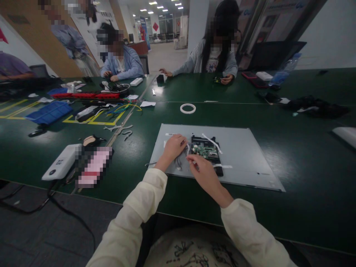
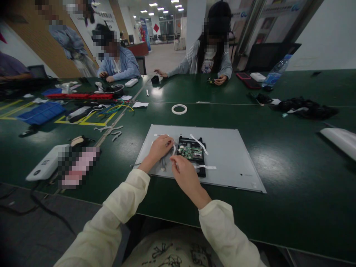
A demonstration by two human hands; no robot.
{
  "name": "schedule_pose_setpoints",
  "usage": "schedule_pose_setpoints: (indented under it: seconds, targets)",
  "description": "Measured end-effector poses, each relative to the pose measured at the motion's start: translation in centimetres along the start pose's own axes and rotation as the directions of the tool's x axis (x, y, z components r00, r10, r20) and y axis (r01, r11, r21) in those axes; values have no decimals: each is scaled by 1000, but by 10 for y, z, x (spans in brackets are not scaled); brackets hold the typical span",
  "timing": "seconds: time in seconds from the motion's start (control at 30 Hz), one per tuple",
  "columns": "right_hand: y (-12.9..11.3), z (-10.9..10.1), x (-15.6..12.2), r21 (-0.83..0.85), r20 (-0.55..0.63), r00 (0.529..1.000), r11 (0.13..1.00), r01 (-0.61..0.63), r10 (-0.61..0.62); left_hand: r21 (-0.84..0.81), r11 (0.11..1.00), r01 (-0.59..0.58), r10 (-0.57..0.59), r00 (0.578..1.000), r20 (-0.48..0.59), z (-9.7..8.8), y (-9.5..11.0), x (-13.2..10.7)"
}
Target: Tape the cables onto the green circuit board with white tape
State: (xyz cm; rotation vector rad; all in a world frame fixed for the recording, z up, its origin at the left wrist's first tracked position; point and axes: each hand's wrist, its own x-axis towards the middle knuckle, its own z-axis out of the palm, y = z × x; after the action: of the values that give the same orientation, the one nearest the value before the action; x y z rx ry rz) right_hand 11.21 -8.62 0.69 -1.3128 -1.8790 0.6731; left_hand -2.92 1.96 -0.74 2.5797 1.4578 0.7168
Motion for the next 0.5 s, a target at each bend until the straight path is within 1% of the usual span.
schedule_pose_setpoints:
  seconds: [0.1, 0.2, 0.27, 0.33, 0.4, 0.43, 0.5]
  targets:
    - [-1, 0, -1, -184, -1, 994, 977, 105, -107, 0, 1000, 3, -3, 1000, 1, 1, -1, 0]
    - [-4, 2, -2, -289, 0, 986, 944, 161, -168, -48, 999, 17, -18, 1000, -26, 1, -1, 1]
    - [-5, 2, -2, -309, -12, 982, 935, 175, -188, -131, 991, 27, -33, 998, -47, 1, -2, 1]
    - [-4, 1, 0, -269, -51, 984, 951, 153, -173, -271, 962, 38, -53, 997, -47, 1, -3, 2]
    - [0, -1, 5, -168, -124, 986, 982, 86, -108, -467, 882, 64, -93, 995, -39, 2, -4, 2]
    - [2, -3, 9, -96, -160, 986, 995, 40, -55, -576, 814, 79, -121, 992, -34, 2, -3, 2]
    - [6, -7, 17, 71, -203, 977, 996, -53, 67, -765, 635, 106, -177, 984, -11, 1, 0, 2]
